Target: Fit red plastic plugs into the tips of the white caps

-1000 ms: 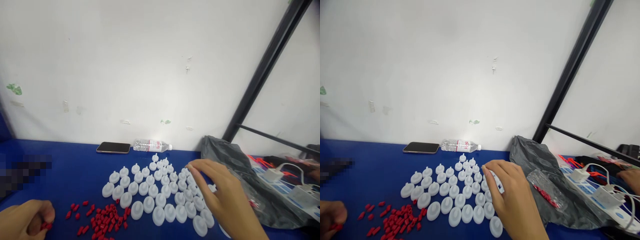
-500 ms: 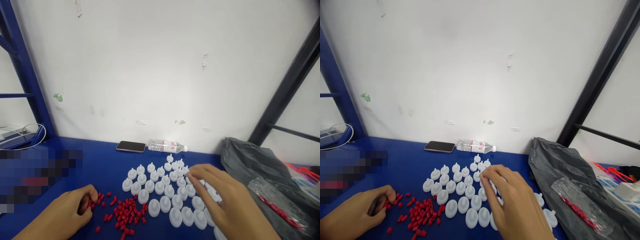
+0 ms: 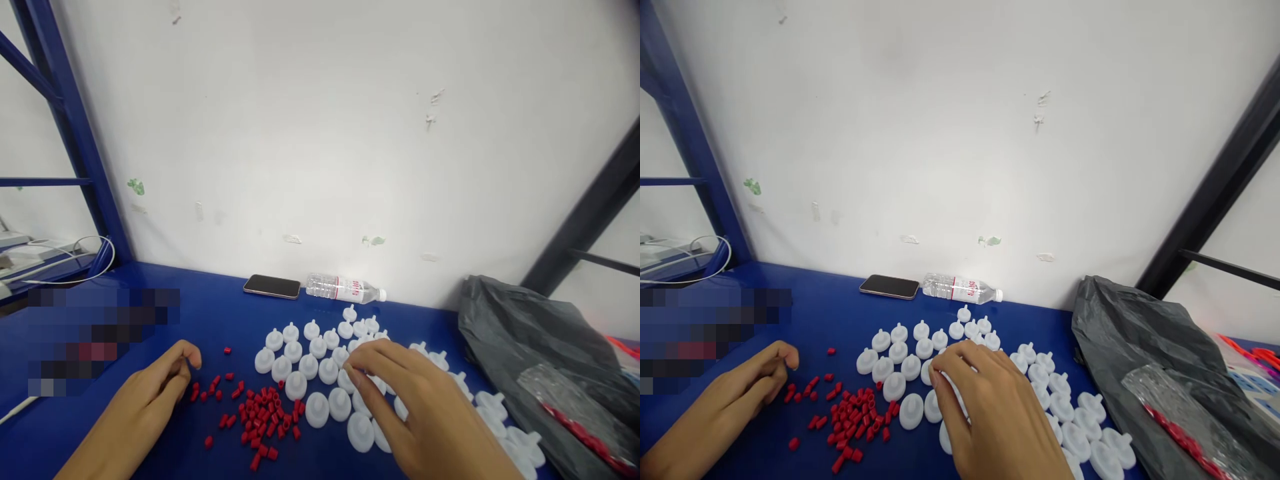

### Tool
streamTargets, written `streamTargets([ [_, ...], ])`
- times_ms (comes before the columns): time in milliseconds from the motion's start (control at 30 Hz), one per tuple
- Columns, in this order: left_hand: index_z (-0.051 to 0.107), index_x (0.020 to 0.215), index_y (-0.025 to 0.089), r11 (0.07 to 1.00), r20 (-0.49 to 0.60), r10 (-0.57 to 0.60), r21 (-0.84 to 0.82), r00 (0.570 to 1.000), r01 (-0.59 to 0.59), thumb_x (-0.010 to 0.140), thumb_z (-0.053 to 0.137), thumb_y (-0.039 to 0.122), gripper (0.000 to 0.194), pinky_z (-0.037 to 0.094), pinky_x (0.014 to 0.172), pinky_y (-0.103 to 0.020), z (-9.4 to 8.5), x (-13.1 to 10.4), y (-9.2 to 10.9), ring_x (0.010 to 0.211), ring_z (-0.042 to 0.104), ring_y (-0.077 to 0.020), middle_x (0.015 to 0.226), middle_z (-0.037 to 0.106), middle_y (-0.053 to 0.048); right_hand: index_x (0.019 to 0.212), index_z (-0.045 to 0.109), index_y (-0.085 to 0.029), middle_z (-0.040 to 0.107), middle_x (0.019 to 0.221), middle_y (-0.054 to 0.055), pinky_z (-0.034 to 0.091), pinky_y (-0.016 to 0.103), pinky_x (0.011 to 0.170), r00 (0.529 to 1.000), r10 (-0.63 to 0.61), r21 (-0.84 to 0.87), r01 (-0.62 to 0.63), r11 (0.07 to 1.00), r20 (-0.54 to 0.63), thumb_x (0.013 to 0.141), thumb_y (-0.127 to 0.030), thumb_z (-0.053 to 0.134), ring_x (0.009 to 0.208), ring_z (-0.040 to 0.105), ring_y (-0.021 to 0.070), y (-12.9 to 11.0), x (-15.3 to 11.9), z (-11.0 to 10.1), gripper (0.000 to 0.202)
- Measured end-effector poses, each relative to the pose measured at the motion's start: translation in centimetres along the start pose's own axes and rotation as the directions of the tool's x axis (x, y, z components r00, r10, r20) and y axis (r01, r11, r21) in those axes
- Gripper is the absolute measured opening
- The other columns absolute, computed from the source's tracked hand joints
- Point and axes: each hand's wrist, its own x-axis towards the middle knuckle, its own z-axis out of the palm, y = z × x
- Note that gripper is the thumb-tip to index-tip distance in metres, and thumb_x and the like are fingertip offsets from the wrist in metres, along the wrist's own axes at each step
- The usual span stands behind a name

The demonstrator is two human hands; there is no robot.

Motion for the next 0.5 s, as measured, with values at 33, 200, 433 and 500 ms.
streamTargets([
  [33, 0.053, 0.116, 0.031, 1.0, -0.019, -0.02, 0.007, 1.0, 0.021, 0.11, 0.023, 0.048, 0.035, 0.049, 0.075, -0.036, 0.1, -0.1, 0.0, 0.078, 0.063, -0.0255, 0.08, 0.057, 0.003, 0.119, 0.081, -0.034, 0.087, 0.118, -0.001, 0.068, 0.032, 0.089, 1.0, 0.006, 0.0, -0.006, 1.0, 0.001, 0.117, -0.026, 0.056, 0.1, 0.086, 0.0206, 0.1, 0.0, -0.1, 0.026],
  [200, 0.052, 0.126, 0.032, 0.995, -0.048, -0.084, 0.057, 0.995, 0.087, 0.11, 0.016, 0.06, 0.048, 0.053, 0.088, -0.04, 0.2, -0.6, 1.0, 0.094, 0.076, -0.0288, 0.093, 0.074, 0.0, 0.116, 0.08, -0.036, 0.087, 0.112, -0.004, 0.068, 0.032, 0.084, 0.998, 0.059, 0.023, -0.059, 0.998, 0.015, 0.119, -0.03, 0.056, 0.095, 0.086, 0.0194, 0.3, 0.1, -0.4, 0.025],
  [433, 0.056, 0.123, 0.032, 0.971, -0.033, -0.182, 0.153, 0.983, 0.185, 0.108, 0.017, 0.054, 0.047, 0.052, 0.099, -0.051, 0.1, -0.1, 3.2, 0.111, 0.079, -0.0356, 0.118, 0.083, -0.009, 0.126, 0.084, -0.039, 0.091, 0.119, -0.002, 0.072, 0.036, 0.086, 0.991, 0.106, 0.02, -0.108, 0.994, 0.086, 0.116, -0.036, 0.062, 0.103, 0.09, 0.0256, 0.8, -0.5, 0.7, 0.024],
  [500, 0.057, 0.12, 0.032, 0.971, -0.015, -0.172, 0.168, 0.985, 0.172, 0.108, 0.014, 0.056, 0.05, 0.051, 0.101, -0.052, 0.1, -0.1, 3.7, 0.11, 0.078, -0.0352, 0.117, 0.082, -0.009, 0.133, 0.083, -0.04, 0.092, 0.122, -0.002, 0.073, 0.035, 0.08, 0.987, 0.108, -0.012, -0.107, 0.994, 0.121, 0.115, -0.036, 0.063, 0.102, 0.091, 0.0265, 1.3, -1.2, 1.1, 0.027],
])
